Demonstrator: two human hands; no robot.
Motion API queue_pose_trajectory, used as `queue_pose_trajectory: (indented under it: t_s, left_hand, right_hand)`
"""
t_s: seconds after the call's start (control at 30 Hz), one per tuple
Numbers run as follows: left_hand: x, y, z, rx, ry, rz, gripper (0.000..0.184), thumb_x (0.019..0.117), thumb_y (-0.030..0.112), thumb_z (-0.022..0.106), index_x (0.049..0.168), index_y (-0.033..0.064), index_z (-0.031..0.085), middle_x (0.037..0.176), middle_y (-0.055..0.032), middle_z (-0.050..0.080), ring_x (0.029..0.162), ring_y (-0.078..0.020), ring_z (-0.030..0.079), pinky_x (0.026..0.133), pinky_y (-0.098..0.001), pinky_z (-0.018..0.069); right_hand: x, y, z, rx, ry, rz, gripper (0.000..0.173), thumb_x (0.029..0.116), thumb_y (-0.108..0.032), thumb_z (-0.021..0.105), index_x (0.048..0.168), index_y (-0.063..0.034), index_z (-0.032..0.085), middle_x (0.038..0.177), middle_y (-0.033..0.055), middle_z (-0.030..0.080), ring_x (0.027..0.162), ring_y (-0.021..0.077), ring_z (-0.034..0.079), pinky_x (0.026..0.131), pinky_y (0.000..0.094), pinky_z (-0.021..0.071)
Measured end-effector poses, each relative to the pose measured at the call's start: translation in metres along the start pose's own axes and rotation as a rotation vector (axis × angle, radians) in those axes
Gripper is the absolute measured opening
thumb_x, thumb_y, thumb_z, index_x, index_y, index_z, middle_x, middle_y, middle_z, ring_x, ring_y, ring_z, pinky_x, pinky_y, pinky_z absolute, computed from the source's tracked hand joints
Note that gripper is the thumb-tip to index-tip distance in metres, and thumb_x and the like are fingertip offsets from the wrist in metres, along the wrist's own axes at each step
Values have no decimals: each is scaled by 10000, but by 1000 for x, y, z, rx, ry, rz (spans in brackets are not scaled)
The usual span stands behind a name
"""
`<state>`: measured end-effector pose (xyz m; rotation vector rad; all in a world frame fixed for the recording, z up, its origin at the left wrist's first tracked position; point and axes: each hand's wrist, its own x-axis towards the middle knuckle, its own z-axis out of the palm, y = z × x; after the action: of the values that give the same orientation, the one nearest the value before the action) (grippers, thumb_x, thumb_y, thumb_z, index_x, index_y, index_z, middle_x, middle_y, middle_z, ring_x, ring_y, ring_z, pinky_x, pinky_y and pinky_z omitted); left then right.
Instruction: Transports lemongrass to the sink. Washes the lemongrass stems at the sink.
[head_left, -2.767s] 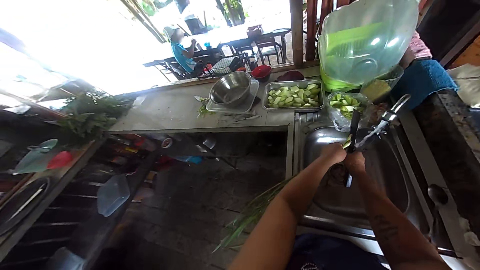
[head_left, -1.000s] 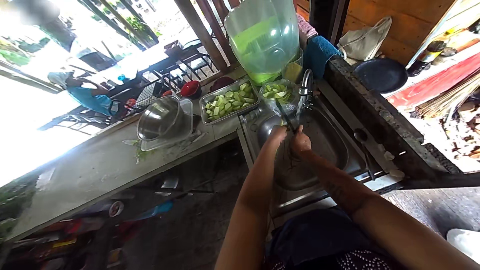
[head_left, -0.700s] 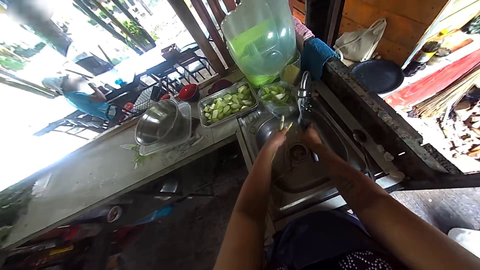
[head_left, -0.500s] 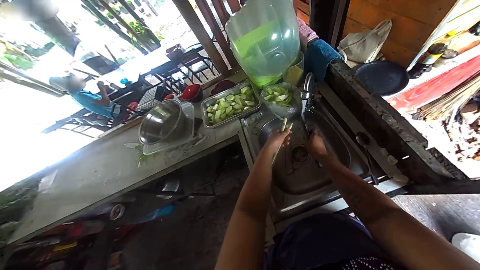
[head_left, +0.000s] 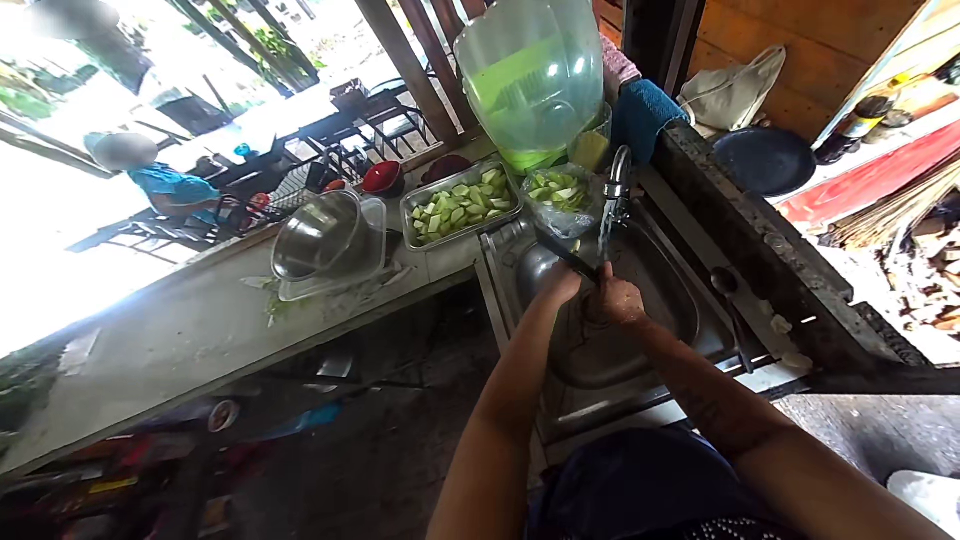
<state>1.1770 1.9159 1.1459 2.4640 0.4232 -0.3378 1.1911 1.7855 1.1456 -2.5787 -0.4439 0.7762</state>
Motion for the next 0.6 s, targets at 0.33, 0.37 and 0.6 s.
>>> queue_pose_trajectory:
  t_s: [0.33, 0.37, 0.6]
  left_hand:
    - [5, -12, 7, -307, -70, -121, 412, 1137, 304, 339, 1450, 56, 437, 1089, -164, 583, 866, -241, 559, 773, -398, 481]
    - [7, -17, 6, -382, -86, -140, 415, 1139, 329, 313, 1471, 96, 402, 956, -94, 529, 712, -173, 482, 648, -330, 439]
    - [7, -28, -16, -823, -229, -150, 457, 1130, 406, 282, 1322, 107, 569, 807, -21, 564, 521, -80, 479, 479, -200, 423]
  right_hand:
    - [16, 16, 4, 264, 91, 154, 480, 1075, -196, 462, 1526, -73, 354, 1250, 239, 667, 1192, 398, 655, 992, 562, 514]
    - [20, 22, 4, 323, 102, 172, 499, 1066, -194, 488, 1525, -60, 346, 1257, 249, 659, 1191, 405, 652, 991, 571, 514]
    - [44, 64, 17, 246, -60, 131, 483, 1072, -265, 493, 1480, -11, 451, 1388, 252, 588, 1284, 374, 593, 1065, 544, 466]
